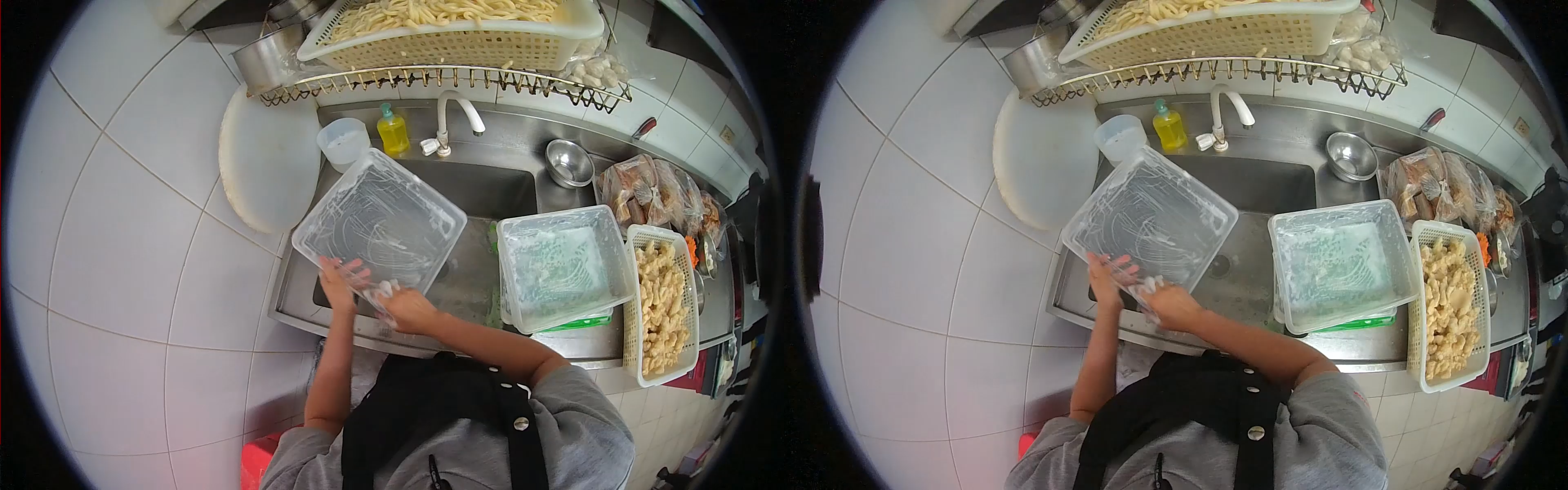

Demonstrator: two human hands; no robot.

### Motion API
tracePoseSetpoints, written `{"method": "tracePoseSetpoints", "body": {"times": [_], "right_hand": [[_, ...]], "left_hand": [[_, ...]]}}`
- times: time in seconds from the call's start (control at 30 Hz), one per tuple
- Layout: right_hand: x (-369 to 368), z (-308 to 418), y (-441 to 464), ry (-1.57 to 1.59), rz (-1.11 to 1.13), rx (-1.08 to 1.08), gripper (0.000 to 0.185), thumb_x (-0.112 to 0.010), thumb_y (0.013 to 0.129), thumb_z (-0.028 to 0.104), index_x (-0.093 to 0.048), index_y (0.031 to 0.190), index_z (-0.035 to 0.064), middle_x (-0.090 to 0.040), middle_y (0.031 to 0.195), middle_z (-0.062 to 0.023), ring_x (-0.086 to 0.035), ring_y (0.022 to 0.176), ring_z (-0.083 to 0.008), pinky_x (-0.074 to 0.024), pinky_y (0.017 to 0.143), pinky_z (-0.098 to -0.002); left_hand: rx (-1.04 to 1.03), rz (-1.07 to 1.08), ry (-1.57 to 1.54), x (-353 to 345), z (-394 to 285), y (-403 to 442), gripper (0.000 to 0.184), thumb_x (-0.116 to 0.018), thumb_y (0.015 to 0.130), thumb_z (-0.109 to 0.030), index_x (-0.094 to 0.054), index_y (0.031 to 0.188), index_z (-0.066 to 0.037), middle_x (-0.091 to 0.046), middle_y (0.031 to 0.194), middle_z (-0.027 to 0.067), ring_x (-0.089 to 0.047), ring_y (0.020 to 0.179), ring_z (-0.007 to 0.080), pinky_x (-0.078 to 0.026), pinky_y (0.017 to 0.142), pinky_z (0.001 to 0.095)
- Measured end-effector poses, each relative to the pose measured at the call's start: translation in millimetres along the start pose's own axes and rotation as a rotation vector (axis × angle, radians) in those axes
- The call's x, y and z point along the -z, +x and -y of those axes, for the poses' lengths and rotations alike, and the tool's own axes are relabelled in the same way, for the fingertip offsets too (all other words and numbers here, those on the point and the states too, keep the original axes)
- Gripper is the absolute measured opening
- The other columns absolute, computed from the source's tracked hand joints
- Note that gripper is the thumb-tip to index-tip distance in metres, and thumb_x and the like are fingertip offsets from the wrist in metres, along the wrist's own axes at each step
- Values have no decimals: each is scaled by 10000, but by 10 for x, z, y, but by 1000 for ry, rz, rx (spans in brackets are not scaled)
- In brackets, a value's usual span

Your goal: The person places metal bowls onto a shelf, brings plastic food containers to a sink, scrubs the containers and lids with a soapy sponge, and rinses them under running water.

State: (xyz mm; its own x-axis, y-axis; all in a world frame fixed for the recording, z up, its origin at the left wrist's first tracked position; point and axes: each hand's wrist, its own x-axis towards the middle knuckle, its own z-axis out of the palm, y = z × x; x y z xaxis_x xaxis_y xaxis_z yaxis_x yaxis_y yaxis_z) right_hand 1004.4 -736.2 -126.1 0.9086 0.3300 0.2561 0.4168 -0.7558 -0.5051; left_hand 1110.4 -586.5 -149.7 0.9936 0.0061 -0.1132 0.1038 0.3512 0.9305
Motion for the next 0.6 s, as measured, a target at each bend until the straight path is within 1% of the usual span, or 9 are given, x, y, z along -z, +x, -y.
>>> {"method": "tracePoseSetpoints", "body": {"times": [0.03,0.17,0.23,0.27,0.37,0.43,0.47,0.53,0.6], "right_hand": [[6,-20,-57,-18,47,19,370,-616,772,150,-551,1134,107,-532,1026,-155,-557,958,-361,-500,760,-460],[144,-293,-299,-215,115,140,357,-634,763,154,-575,1114,133,-539,1017,-136,-567,959,-341,-490,778,-457],[142,-536,-335,-289,168,179,337,-624,763,136,-592,1098,153,-548,1012,-114,-572,975,-318,-483,784,-454],[124,-561,-324,-290,163,180,337,-624,763,136,-592,1098,153,-548,1012,-114,-572,975,-318,-483,784,-454],[147,-470,-309,-240,115,159,361,-614,760,112,-589,1116,169,-556,1003,-98,-576,988,-319,-484,794,-452],[67,-388,-214,-202,114,12,385,-603,761,93,-581,1136,176,-560,1001,-97,-580,996,-320,-491,800,-452],[39,-349,-220,-201,113,12,385,-603,761,93,-581,1136,176,-560,1001,-97,-580,996,-320,-491,800,-452],[-32,-269,-275,-154,-66,64,392,-598,772,106,-569,1158,166,-565,983,-106,-592,967,-330,-504,773,-451],[-80,-402,-389,-169,-29,25,387,-594,778,110,-566,1160,163,-565,966,-106,-601,940,-327,-510,751,-440]], "left_hand": [[65,54,57,57,-137,55,639,-388,943,-570,-328,1211,7,-638,929,247,-674,693,309,-571,552,337],[87,152,212,144,-555,115,684,-396,925,-601,-313,1249,-4,-633,946,250,-677,683,319,-573,512,340],[176,166,244,49,-608,-7,520,-439,963,-463,-359,1191,-2,-642,968,219,-679,714,304,-575,567,375],[172,169,245,3,-540,-62,520,-439,963,-463,-359,1191,-2,-642,968,219,-679,714,304,-575,567,375],[147,175,239,-57,-83,-402,575,-530,929,-405,-313,1308,-31,-633,1020,205,-684,746,299,-580,661,391],[-12,108,109,-37,151,-582,494,-555,912,-267,-346,1298,-39,-633,1041,184,-686,778,298,-569,717,414],[1,35,103,-16,170,-589,446,-543,906,-210,-370,1274,-28,-634,1035,182,-686,780,309,-573,693,406],[27,8,107,32,48,-553,394,-537,913,-183,-395,1249,-35,-640,1022,171,-684,779,304,-571,666,390],[50,-20,105,166,-153,-384,342,-530,921,-155,-420,1225,-42,-646,1009,160,-682,778,299,-569,639,374]]}}
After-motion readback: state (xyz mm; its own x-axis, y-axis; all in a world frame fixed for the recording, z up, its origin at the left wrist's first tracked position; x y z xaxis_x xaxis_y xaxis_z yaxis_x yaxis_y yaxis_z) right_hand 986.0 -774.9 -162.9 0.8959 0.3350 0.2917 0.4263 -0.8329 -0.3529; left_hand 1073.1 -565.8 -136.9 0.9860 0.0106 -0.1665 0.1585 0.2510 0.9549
